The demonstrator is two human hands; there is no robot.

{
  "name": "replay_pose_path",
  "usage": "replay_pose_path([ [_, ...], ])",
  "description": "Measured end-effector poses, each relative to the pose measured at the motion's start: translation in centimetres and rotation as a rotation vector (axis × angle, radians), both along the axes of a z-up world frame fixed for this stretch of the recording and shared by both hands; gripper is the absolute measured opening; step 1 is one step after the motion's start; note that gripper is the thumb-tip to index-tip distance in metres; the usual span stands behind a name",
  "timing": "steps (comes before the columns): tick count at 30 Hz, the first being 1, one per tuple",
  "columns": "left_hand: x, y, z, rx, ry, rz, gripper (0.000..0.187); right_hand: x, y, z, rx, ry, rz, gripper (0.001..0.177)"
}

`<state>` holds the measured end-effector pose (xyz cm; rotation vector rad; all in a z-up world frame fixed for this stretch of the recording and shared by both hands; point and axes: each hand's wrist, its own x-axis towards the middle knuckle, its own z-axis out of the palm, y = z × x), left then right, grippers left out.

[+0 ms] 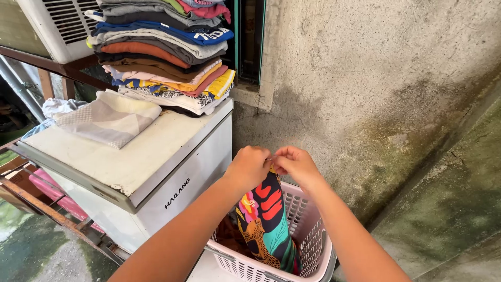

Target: Folding various items of laundry on top of an appliance in an outdoor utility area.

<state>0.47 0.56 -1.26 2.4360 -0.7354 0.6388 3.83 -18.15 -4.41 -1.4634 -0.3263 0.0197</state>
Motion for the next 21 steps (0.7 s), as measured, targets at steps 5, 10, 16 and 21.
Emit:
replay_pose_path([
  [5, 0.0, 0.4, -0.4, 0.013, -0.124, -0.042, 0.013, -0.4, -0.1, 1.3, -0.301, 0.105, -0.068, 0.019],
  [10, 0.1, 0.5, 0.3, 0.047, -0.155, -0.066, 0.011, -0.1, 0.2, 2.1, -0.344, 0.051, -0.078, 0.016],
  [16, 0.4, 0.9, -0.5, 0.142, -0.190, -0.049, 0.006, 1.2, -0.6, 0.8, -0.336, 0.065, -0.019, 0.013],
  [21, 0.0, 1.8, -0.2, 0.156, -0.292, -0.164, 0.005, 1.7, -1.9, 0.1, -0.266, 0.290, 0.179, 0.015],
])
